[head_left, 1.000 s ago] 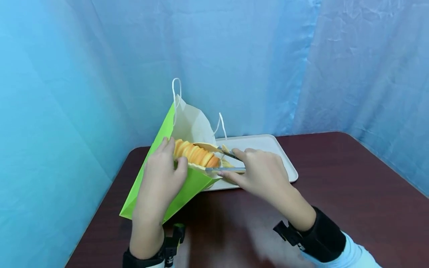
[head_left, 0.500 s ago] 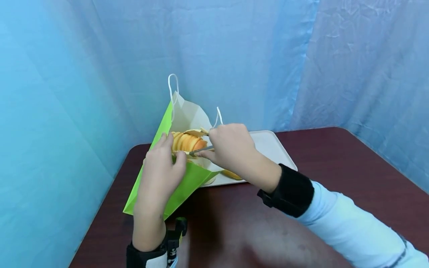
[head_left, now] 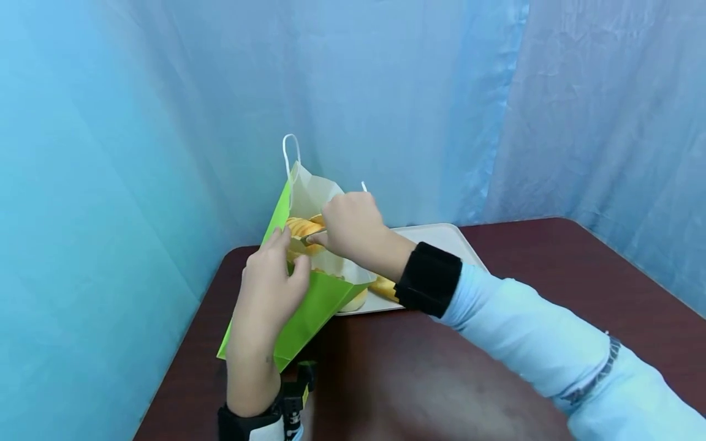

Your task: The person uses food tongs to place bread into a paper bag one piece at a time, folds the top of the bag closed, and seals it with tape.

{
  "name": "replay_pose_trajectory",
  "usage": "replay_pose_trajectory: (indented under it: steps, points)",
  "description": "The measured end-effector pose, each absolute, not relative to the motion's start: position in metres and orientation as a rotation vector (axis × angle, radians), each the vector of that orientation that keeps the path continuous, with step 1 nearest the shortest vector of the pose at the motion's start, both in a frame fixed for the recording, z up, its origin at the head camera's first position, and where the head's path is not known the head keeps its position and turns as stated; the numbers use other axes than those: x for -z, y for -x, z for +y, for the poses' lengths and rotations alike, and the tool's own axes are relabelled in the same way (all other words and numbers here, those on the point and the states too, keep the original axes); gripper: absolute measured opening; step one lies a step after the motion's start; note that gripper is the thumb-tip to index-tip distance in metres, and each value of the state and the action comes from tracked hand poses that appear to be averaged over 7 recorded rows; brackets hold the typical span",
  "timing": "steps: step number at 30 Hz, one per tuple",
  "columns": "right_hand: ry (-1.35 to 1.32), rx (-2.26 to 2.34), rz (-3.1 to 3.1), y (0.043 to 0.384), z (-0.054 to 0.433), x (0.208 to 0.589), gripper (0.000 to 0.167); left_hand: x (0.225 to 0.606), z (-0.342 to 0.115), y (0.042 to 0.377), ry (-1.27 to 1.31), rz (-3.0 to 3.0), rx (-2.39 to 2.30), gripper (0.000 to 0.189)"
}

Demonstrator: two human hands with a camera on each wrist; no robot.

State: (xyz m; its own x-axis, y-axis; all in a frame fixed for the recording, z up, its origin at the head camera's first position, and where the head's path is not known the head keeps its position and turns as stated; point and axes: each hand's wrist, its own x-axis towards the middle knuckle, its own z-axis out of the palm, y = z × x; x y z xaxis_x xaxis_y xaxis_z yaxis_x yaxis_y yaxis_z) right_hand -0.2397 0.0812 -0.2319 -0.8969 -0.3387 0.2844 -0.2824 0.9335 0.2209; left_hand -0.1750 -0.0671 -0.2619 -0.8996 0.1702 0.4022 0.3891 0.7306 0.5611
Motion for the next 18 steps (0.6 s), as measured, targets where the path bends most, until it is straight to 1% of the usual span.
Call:
replay_pose_trajectory:
  steps: [11,18]
  points:
    - [-0.421,0.439,-2.879,0.267,0.076,0.237,0.066,0.262,-0.073,0.173,0.469,-2.593,1.043,0.056]
    - [-0.322,0.352,-3.031,0.281,0.067,0.238,0.063,0.26,-0.077,0.176,0.482,-2.592,1.054,0.057]
